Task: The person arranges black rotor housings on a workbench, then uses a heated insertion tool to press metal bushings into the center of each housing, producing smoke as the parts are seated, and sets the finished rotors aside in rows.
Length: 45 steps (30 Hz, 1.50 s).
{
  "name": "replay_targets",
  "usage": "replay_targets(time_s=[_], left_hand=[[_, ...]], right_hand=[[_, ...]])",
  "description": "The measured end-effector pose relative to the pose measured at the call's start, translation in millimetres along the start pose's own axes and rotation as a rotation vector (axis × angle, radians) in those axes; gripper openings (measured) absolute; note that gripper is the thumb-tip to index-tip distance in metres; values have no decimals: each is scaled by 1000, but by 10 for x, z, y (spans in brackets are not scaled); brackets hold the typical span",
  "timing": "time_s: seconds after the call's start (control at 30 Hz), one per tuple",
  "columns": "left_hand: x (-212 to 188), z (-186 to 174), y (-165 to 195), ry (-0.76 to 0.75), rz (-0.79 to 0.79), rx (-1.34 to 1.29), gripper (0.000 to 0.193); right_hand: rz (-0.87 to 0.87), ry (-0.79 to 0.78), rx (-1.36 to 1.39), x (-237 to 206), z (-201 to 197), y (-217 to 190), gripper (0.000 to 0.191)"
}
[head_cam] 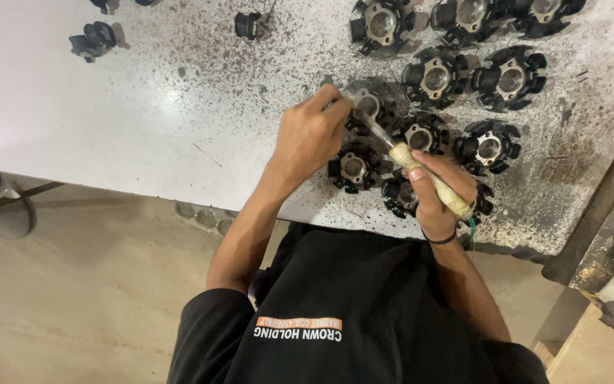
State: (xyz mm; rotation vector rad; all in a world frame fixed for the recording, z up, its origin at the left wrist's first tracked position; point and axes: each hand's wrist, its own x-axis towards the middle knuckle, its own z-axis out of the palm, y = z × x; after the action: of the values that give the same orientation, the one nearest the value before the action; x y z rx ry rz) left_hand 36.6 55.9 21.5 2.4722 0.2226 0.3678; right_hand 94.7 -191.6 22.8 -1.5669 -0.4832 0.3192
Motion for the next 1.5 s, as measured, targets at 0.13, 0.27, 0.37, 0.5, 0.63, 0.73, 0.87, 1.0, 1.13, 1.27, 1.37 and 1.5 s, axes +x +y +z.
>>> replay_targets(time_s=[0.13,0.27,0.37,0.5,0.63,0.73,0.87,1.0,1.13,1.27,1.37,1.5], left_hand=[[-4,29,-32,8,15,8,8],[23,-2,28,28,68,84,12],[60,-217,201,-9,65,89,11],[180,-795,410,237,182,-51,20],[653,-853,351,566,282,90,19],[836,-472,176,447,215,249,30],[802,-43,-93,263,59,94,29],[775,54,-211,245,14,65,16],[874,-5,-247,209,65,59,14],[946,-56,-239,170,72,36,13],[940,-77,-210,136,91,33,15],[938,-99,-187,130,92,40,11]], right_hand=[[-22,-32,-11,-9,-11,-4,21],[-1,-76,37,102,-159,-58,21],[-105,-11,174,350,-321,-88,17],[-110,-33,147,723,-323,-3,19],[-41,-55,189,880,-142,131,22],[30,-27,176,911,-117,152,23],[17,-16,220,939,-135,143,23],[12,-53,173,963,-123,152,23],[20,-68,173,997,-127,136,23],[141,-63,224,1063,-149,93,25],[169,-63,256,1090,-157,71,26],[175,-56,260,1077,-151,72,26]])
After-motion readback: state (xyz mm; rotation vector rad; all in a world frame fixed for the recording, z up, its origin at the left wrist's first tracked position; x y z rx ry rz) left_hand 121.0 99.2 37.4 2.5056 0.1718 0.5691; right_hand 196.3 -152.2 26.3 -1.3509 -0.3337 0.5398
